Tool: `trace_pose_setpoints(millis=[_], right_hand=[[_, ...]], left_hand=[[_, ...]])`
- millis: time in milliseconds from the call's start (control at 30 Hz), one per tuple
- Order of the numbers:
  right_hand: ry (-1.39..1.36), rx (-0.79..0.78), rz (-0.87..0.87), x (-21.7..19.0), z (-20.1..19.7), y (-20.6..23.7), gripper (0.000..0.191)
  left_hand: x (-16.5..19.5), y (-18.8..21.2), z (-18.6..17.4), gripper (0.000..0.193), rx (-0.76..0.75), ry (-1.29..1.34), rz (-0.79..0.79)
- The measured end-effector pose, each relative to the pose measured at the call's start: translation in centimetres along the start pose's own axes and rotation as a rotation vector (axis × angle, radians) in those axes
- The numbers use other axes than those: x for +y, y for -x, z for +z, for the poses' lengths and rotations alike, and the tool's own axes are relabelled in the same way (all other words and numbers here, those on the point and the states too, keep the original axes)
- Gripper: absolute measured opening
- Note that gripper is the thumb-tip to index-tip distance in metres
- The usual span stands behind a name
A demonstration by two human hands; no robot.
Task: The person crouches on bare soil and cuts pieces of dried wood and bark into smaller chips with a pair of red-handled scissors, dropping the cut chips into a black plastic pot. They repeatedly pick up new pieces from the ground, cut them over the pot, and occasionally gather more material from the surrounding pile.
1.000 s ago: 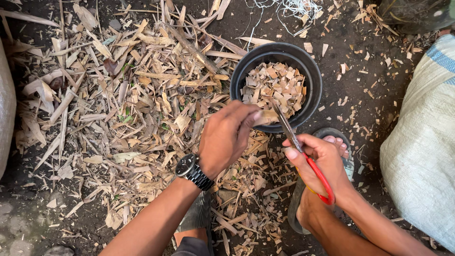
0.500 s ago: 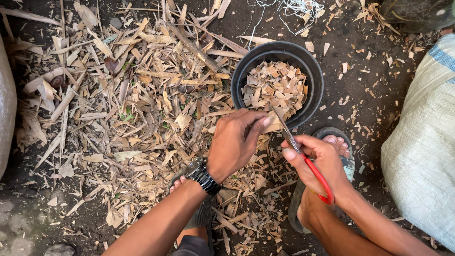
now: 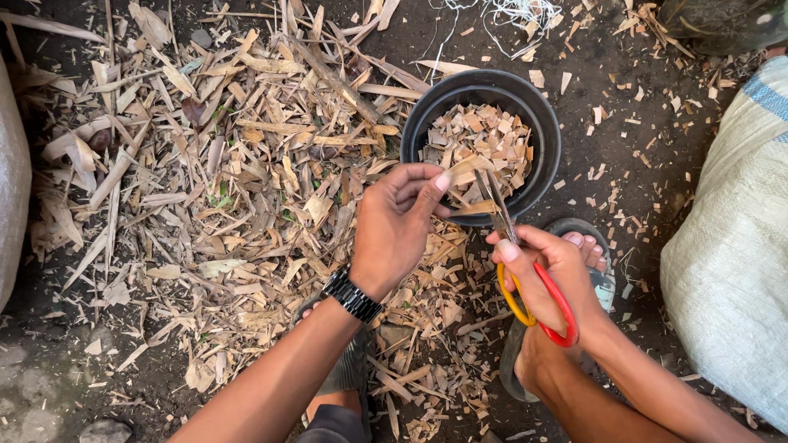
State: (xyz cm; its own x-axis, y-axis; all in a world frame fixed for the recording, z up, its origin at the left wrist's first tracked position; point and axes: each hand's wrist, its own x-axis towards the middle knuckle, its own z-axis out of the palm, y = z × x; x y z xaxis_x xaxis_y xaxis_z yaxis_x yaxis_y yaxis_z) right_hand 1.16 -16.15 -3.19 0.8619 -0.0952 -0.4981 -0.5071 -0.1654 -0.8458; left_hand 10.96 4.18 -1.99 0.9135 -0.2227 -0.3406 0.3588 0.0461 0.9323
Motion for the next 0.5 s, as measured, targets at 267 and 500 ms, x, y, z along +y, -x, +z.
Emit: trace_pose_setpoints(millis=[267, 500], right_hand=[[-0.112, -0.033, -0.048, 0.0, -0.3, -0.1, 0.029], [-0.005, -0.031, -0.167, -0.8, -0.4, -0.1, 0.029]], left_hand=[[0.5, 1.2, 0.1, 0.038, -0.075, -0.485, 0.272], [-0.6, 0.9, 0.0, 0.031, -0.129, -0.335, 0.07]])
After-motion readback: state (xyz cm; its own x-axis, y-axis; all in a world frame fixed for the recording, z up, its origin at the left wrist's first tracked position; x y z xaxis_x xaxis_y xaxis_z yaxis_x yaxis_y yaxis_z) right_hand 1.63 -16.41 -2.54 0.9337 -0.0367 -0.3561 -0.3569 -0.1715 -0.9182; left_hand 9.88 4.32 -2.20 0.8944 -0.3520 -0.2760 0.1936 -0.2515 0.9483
